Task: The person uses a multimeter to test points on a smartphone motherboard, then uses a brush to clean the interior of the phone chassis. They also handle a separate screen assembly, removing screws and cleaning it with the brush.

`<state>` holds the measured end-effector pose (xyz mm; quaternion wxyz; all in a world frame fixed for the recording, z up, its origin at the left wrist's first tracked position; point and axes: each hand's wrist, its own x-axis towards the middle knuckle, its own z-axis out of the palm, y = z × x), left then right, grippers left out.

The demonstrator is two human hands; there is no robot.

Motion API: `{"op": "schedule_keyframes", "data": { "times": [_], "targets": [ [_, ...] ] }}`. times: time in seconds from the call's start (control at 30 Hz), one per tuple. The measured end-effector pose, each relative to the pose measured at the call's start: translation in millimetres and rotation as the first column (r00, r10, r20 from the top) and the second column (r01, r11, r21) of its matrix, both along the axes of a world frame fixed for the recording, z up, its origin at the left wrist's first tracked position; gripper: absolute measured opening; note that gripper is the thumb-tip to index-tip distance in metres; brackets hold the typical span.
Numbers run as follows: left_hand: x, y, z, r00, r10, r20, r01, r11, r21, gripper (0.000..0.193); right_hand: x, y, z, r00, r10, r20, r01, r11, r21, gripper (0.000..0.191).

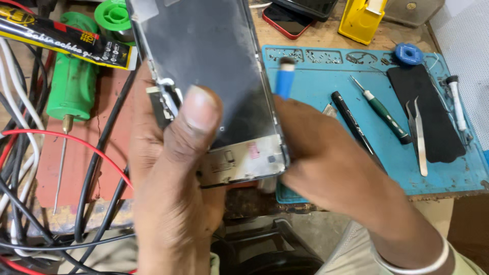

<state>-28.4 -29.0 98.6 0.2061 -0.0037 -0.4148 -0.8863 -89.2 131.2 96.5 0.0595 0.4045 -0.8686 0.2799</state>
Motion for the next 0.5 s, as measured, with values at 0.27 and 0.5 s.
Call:
{"op": "schedule_keyframes", "data": {
  "times": [0.27,0.5],
  "targets": [
    [-20.6,28.2,-38.5,0.886,-0.365,-0.287,0.464,0.698,0.546,0.091,-1.3,69.7,-27.8,0.991,-0.090,0.100,0.133,0.787,-0.603,0.021],
    [-38.0,59.1,-46.3,0.916,-0.368,-0.156,0.350,0.549,0.759,0.098,0.5,94.2,-59.5,0.983,-0.185,0.019,0.156,0.763,-0.628,0.027]
  ]
}}
